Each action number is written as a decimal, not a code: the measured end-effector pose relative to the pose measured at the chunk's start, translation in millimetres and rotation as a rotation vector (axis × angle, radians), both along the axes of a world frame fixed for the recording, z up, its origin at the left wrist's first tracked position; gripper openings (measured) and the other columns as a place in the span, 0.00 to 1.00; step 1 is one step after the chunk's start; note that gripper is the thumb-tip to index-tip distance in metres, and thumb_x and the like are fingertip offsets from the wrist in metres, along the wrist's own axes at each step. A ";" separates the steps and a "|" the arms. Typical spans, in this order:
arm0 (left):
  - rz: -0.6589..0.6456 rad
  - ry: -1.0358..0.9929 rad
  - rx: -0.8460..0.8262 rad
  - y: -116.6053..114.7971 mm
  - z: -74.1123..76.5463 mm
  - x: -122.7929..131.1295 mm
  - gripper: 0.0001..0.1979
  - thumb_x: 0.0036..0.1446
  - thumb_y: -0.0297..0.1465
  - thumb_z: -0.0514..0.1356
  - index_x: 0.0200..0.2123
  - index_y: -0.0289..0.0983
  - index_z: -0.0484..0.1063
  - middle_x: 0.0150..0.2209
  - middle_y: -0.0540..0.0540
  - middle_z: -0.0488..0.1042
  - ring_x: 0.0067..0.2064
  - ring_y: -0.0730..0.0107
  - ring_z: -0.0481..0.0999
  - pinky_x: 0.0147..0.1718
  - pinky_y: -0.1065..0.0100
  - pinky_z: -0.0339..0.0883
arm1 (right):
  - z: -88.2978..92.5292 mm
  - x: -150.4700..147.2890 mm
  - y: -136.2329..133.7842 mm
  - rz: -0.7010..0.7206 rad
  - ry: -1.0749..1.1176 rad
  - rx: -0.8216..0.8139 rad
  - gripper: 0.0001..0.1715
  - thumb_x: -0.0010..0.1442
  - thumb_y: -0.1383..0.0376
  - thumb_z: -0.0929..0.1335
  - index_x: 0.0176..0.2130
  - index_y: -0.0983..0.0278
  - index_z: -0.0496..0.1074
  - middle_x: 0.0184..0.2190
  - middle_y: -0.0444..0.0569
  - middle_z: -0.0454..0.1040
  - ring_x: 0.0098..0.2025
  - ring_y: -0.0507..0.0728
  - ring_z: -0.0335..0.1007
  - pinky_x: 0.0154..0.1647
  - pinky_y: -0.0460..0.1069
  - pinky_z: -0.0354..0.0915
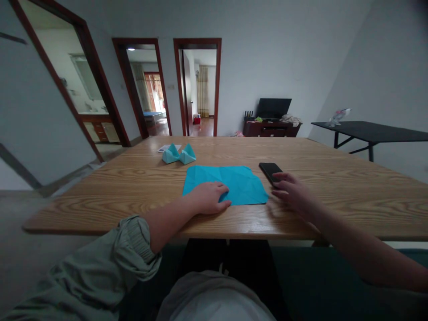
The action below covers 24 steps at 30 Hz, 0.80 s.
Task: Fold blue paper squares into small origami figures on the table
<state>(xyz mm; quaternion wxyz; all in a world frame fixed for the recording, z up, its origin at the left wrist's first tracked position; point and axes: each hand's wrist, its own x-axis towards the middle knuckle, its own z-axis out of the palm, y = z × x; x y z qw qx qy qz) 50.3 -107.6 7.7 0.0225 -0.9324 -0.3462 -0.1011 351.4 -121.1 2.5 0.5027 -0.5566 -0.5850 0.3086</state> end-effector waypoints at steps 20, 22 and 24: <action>0.051 0.002 -0.054 -3.2 5.2 -0.3 0.33 0.54 0.56 0.49 0.54 0.41 0.65 0.52 0.42 0.70 0.51 0.55 0.70 0.49 0.59 0.62 | -5.0 -8.0 -17.8 0.229 -1.008 0.470 0.25 0.54 0.60 0.69 0.52 0.57 0.68 0.61 0.53 0.59 0.59 0.66 0.60 0.54 0.62 0.63; 0.069 -0.003 -0.060 -4.0 5.1 0.0 0.34 0.54 0.57 0.49 0.56 0.42 0.64 0.52 0.42 0.70 0.51 0.55 0.70 0.49 0.59 0.63 | -9.8 -9.3 -12.7 0.199 -1.076 0.592 0.20 0.56 0.63 0.67 0.50 0.58 0.69 0.58 0.53 0.64 0.56 0.64 0.64 0.53 0.61 0.64; 0.076 -0.004 -0.062 -4.7 4.8 0.1 0.35 0.53 0.57 0.49 0.56 0.42 0.63 0.53 0.42 0.69 0.51 0.54 0.70 0.48 0.59 0.63 | -10.7 -12.6 -9.9 0.180 -1.134 0.720 0.17 0.57 0.65 0.67 0.47 0.59 0.70 0.54 0.53 0.68 0.53 0.62 0.66 0.52 0.59 0.64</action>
